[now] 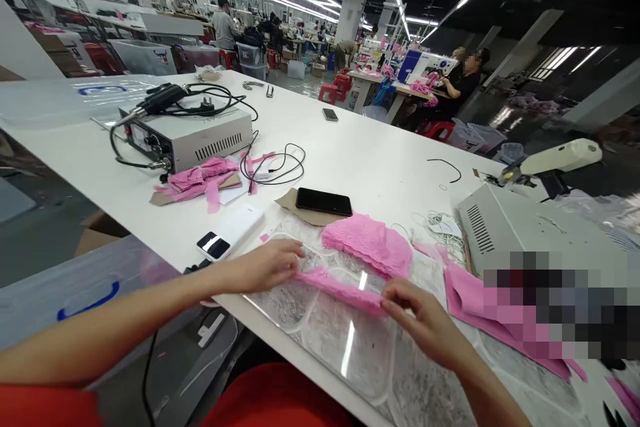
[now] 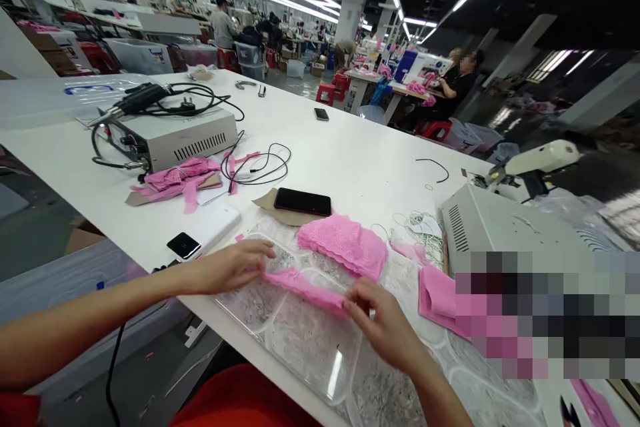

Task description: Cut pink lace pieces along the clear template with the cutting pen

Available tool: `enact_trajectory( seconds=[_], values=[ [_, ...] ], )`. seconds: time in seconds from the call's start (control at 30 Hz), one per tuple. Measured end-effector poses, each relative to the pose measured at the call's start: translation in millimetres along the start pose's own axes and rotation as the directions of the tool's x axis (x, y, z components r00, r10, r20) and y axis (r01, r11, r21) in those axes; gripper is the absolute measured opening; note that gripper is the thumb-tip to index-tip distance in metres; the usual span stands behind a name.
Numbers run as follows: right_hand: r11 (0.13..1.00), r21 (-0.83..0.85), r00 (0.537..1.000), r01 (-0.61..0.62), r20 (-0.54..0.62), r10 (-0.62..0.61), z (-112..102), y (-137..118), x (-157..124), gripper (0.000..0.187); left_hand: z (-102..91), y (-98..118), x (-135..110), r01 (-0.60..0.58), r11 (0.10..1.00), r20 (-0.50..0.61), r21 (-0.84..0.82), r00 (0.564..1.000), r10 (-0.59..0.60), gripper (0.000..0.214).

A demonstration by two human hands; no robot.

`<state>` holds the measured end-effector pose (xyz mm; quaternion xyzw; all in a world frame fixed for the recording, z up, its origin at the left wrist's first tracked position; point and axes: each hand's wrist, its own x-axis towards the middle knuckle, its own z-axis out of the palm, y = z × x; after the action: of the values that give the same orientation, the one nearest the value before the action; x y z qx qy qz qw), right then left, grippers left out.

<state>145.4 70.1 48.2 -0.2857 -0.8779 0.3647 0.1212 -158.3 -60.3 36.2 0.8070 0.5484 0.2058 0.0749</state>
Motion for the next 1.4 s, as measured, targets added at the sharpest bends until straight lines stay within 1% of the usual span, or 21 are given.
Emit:
enact_trajectory(
  seconds=[0.07,0.13,0.2,0.23,0.3,0.37,0.4,0.47,0.53,0.6,0.7,0.8,0.87,0.93,1.0,1.07,1.17,1.23,1.3,1.4],
  values=[
    [0.999,0.003,0.999,-0.035,-0.022,0.035,-15,-2,29,0.036,-15.0,-17,17,0.04,0.999,-0.022,0.0,0.999,-0.04,0.016],
    [0.999,0.011,0.998,-0.042,-0.049,0.043,-29,-5,64,0.037,-31.8,-39,38,0.068,0.998,-0.058,0.015,0.996,-0.067,0.013],
    [0.999,-0.032,0.992,0.013,-0.122,-0.017,-44,-9,103,0.036,-49.5,-64,60,0.099,0.994,-0.12,0.045,0.988,-0.094,0.015],
    [0.994,-0.083,0.979,0.071,-0.185,-0.086,-51,-10,122,0.035,-57.9,-76,70,0.119,0.991,-0.161,0.062,0.981,-0.108,0.016],
    [0.984,-0.123,0.951,0.131,-0.265,-0.16,-61,-12,157,0.029,-70.6,-96,85,0.165,0.982,-0.262,0.097,0.956,-0.135,0.021],
    [0.97,-0.164,0.927,0.182,-0.3,-0.225,-65,-9,182,0.022,-74.3,-111,91,0.194,0.973,-0.325,0.125,0.935,-0.145,0.024],
    [0.962,-0.184,0.922,0.201,-0.295,-0.249,-62,-7,191,0.019,-72.0,-116,90,0.2,0.97,-0.335,0.137,0.931,-0.144,0.025],
    [0.948,-0.22,0.927,0.23,-0.247,-0.282,-51,2,199,0.012,-60.0,-123,84,0.192,0.968,-0.311,0.162,0.941,-0.135,0.024],
    [0.937,-0.246,0.942,0.247,-0.167,-0.292,-35,12,197,0.009,-42.4,-127,74,0.164,0.968,-0.251,0.188,0.961,-0.114,0.019],
    [0.93,-0.266,0.951,0.254,-0.104,-0.29,-20,22,192,0.01,-25.5,-128,64,0.134,0.969,-0.2,0.206,0.975,-0.092,0.017],
    [0.926,-0.278,0.959,0.255,-0.047,-0.279,-10,29,187,0.013,-11.5,-129,54,0.102,0.97,-0.156,0.221,0.985,-0.068,0.021],
    [0.936,-0.275,0.967,0.222,-0.062,-0.247,-15,31,192,0.013,-11.7,-130,51,0.075,0.97,-0.13,0.229,0.991,-0.045,0.022],
    [0.95,-0.267,0.972,0.164,-0.118,-0.201,-26,32,194,0.016,-15.4,-127,52,0.059,0.971,-0.123,0.232,0.992,-0.031,0.023],
    [0.963,-0.254,0.971,0.095,-0.189,-0.146,-37,33,188,0.018,-18.3,-121,55,0.042,0.973,-0.128,0.228,0.992,-0.013,0.023],
    [0.971,-0.236,0.965,0.041,-0.241,-0.099,-46,33,170,0.017,-17.9,-108,59,0.014,0.977,-0.131,0.211,0.991,0.014,0.023],
    [0.975,-0.222,0.963,0.008,-0.261,-0.068,-49,33,141,0.016,-13.0,-91,67,-0.025,0.983,-0.117,0.18,0.992,0.047,0.023],
    [0.973,-0.229,0.968,-0.018,-0.247,-0.04,-43,36,93,0.012,1.3,-64,85,-0.077,0.989,-0.075,0.122,0.993,0.087,0.02],
    [0.969,-0.245,0.972,-0.027,-0.231,-0.031,-36,40,68,0.009,12.2,-51,100,-0.09,0.991,-0.055,0.096,0.994,0.095,0.018],
    [0.965,-0.258,0.975,-0.034,-0.223,-0.026,-30,46,52,0.009,21.1,-44,115,-0.096,0.992,-0.029,0.082,0.995,0.098,0.016],
    [0.966,-0.254,0.974,-0.038,-0.227,-0.022,-24,57,46,0.005,26.8,-42,131,-0.106,0.992,0.018,0.071,0.994,0.105,0.012]
  ],
)
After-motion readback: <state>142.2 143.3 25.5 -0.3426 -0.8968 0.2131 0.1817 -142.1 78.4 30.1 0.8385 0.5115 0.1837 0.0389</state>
